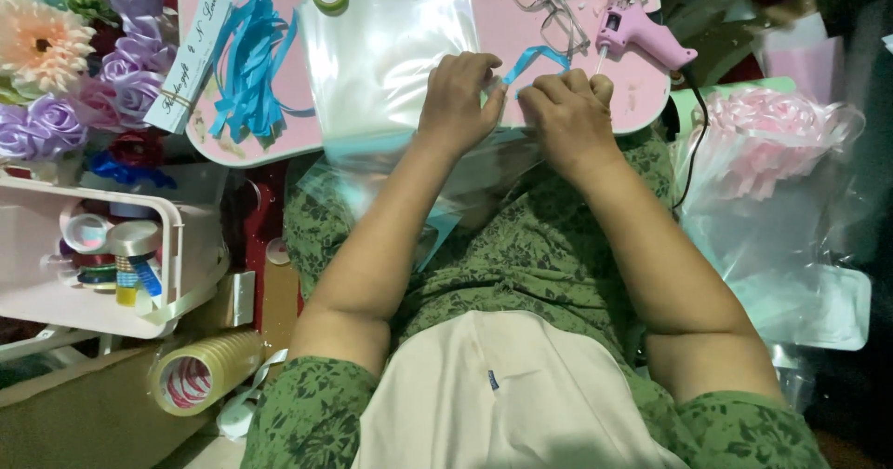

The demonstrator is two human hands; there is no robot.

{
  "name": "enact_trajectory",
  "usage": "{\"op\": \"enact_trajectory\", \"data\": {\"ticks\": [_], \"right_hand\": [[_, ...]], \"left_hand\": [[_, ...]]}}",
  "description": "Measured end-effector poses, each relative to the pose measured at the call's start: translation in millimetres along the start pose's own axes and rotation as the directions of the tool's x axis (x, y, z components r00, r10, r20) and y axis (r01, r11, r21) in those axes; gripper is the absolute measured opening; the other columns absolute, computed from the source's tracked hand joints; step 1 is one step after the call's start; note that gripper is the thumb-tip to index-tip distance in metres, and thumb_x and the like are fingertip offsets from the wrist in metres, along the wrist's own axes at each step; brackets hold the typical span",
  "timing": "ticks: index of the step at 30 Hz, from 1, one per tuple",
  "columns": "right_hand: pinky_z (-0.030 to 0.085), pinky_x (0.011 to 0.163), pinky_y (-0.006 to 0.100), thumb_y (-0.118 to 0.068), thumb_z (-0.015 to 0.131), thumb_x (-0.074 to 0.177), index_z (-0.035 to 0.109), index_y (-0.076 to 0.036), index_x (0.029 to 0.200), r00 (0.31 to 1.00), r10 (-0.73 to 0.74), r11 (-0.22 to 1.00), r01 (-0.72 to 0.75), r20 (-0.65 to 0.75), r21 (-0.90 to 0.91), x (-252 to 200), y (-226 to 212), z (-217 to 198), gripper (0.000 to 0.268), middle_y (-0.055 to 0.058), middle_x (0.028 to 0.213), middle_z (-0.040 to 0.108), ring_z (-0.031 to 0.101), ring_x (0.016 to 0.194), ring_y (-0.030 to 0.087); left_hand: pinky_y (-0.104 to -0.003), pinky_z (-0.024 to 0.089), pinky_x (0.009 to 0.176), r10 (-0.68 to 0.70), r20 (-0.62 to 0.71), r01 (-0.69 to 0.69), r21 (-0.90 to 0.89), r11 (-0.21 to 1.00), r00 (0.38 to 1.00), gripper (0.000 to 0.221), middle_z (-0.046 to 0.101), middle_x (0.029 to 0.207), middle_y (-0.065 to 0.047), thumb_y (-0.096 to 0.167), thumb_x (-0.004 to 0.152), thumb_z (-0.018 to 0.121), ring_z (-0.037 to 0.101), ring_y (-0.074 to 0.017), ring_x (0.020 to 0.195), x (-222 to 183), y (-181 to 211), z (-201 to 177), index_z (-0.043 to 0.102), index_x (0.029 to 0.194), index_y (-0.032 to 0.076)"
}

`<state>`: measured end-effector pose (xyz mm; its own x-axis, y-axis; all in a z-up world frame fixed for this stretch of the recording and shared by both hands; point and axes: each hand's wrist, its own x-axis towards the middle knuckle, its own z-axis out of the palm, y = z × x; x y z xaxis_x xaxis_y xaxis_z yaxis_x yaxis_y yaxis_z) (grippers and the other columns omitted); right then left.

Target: Preparing decorative packaging by cutting ribbons and using a hot glue gun to assemble components on a work table.

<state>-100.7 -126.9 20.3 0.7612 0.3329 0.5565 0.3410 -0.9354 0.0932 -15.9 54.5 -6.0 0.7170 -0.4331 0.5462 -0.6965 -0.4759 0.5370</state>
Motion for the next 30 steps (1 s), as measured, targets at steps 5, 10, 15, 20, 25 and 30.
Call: {"op": "enact_trajectory", "data": {"ticks": [5, 10, 15, 20, 25, 30], "right_hand": [[0.026, 0.079, 0.040, -0.008, 0.067, 0.090, 0.062, -0.021, 0.097, 0.997, -0.050, 0.998, 0.052, 0.060, -0.037, 0.6, 6.5, -1.7, 0.016, -0.010, 0.097, 0.062, 0.055, 0.095, 0.022], [0.029, 0.078, 0.040, -0.011, 0.071, 0.098, 0.065, -0.021, 0.094, 0.985, -0.167, 0.983, 0.170, 0.041, -0.073, 2.4, 18.0, -0.9, 0.012, -0.012, 0.095, 0.065, 0.057, 0.093, 0.022], [0.032, 0.084, 0.040, -0.010, 0.075, 0.097, 0.069, -0.021, 0.099, 0.980, -0.197, 0.980, 0.197, 0.018, 0.022, 1.3, 25.1, -2.3, 0.013, -0.010, 0.105, 0.072, 0.056, 0.098, 0.023], [0.026, 0.085, 0.038, -0.007, 0.080, 0.094, 0.069, -0.016, 0.103, 0.996, -0.064, 0.991, 0.072, -0.066, 0.116, 3.6, 26.7, -11.4, 0.017, -0.005, 0.101, 0.075, 0.060, 0.096, 0.024], [0.028, 0.095, 0.044, -0.014, 0.071, 0.101, 0.062, -0.011, 0.118, 0.987, 0.077, 0.946, -0.116, 0.141, 0.301, -2.2, 20.6, -7.2, 0.019, 0.009, 0.096, 0.063, 0.055, 0.100, 0.031], [0.025, 0.087, 0.043, -0.011, 0.048, 0.105, 0.060, -0.010, 0.121, 0.953, 0.094, 0.928, -0.189, 0.289, 0.321, 5.4, 7.6, -9.7, 0.020, 0.008, 0.110, 0.067, 0.054, 0.102, 0.031]], "left_hand": [[-0.045, 0.045, 0.077, -0.004, -0.022, 0.004, -0.009, 1.000, 1.000, 0.020, 0.063, 0.088, -0.003, 0.014, 0.089, 0.065, 0.056, -0.0293, 0.084, -1.5, -1.9, 2.4, 0.061, 0.108, 0.010], [-0.043, 0.045, 0.078, -0.016, -0.007, 0.016, -0.019, 1.000, 1.000, 0.017, 0.064, 0.090, -0.004, 0.012, 0.091, 0.061, 0.055, -0.0291, 0.087, -1.7, -1.5, 2.1, 0.061, 0.108, 0.010], [-0.045, 0.045, 0.079, -0.025, -0.006, 0.025, -0.025, 0.999, 1.000, 0.016, 0.063, 0.090, -0.004, 0.011, 0.092, 0.061, 0.056, -0.0297, 0.087, -1.9, -3.0, 4.1, 0.061, 0.108, 0.011], [-0.044, 0.045, 0.079, -0.026, 0.013, 0.026, -0.035, 0.999, 1.000, 0.016, 0.063, 0.090, -0.005, 0.011, 0.093, 0.061, 0.055, -0.0295, 0.087, -1.6, -3.0, 2.4, 0.061, 0.109, 0.010], [-0.045, 0.045, 0.079, -0.020, 0.014, 0.020, -0.036, 0.999, 1.000, 0.016, 0.064, 0.092, -0.006, 0.009, 0.093, 0.060, 0.056, -0.0301, 0.087, -1.2, -2.2, 2.5, 0.061, 0.109, 0.009], [-0.044, 0.045, 0.078, -0.019, 0.001, 0.019, -0.027, 0.999, 1.000, 0.018, 0.064, 0.092, -0.006, 0.007, 0.090, 0.061, 0.056, -0.0301, 0.088, -1.9, -5.5, 5.3, 0.062, 0.108, 0.010]]}}
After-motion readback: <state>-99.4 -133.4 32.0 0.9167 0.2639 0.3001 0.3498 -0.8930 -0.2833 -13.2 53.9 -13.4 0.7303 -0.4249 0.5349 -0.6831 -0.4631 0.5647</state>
